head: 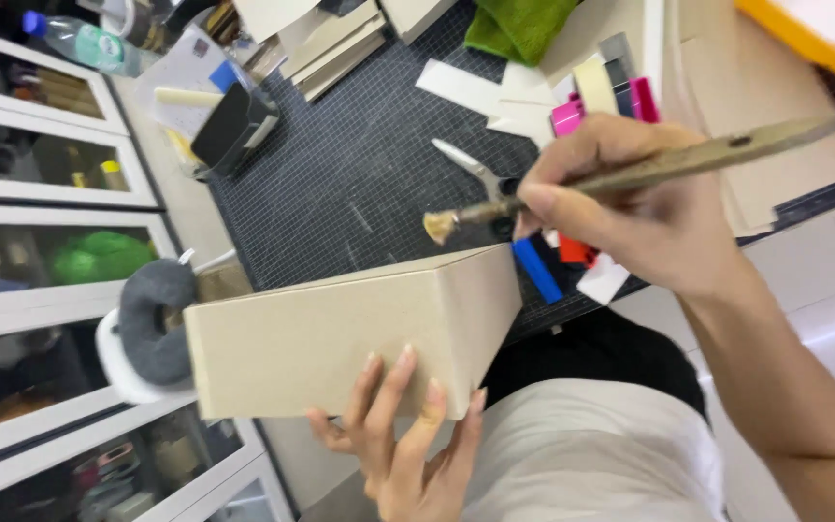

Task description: Assembling a cardboard box by applying glue to the edges and securing them with tape.

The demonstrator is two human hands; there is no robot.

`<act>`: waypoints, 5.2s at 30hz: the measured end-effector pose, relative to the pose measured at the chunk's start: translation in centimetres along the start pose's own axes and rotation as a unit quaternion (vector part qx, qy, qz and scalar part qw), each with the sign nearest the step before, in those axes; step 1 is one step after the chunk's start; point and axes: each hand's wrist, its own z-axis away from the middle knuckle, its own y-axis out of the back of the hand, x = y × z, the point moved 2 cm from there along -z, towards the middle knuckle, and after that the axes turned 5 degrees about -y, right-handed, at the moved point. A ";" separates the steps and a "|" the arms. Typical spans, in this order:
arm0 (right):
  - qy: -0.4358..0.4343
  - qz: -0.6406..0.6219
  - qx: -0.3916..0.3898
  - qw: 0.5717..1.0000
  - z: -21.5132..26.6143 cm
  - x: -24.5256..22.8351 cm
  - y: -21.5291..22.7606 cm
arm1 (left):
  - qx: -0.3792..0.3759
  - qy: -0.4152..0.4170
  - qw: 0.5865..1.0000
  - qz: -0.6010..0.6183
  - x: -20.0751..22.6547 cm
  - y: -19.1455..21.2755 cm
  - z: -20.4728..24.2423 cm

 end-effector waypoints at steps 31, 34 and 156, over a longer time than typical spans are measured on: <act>-0.043 0.234 0.258 0.936 11.2 22.5 8.6 | -0.239 -0.182 0.936 0.185 -4.5 0.4 -9.7; -0.106 0.225 0.244 0.937 9.4 19.7 7.8 | -0.243 -0.174 0.943 0.148 -4.5 0.3 -9.6; -0.357 0.065 0.277 0.890 5.7 -4.4 -8.1 | -0.144 -0.024 0.989 0.027 -2.5 -1.8 -8.5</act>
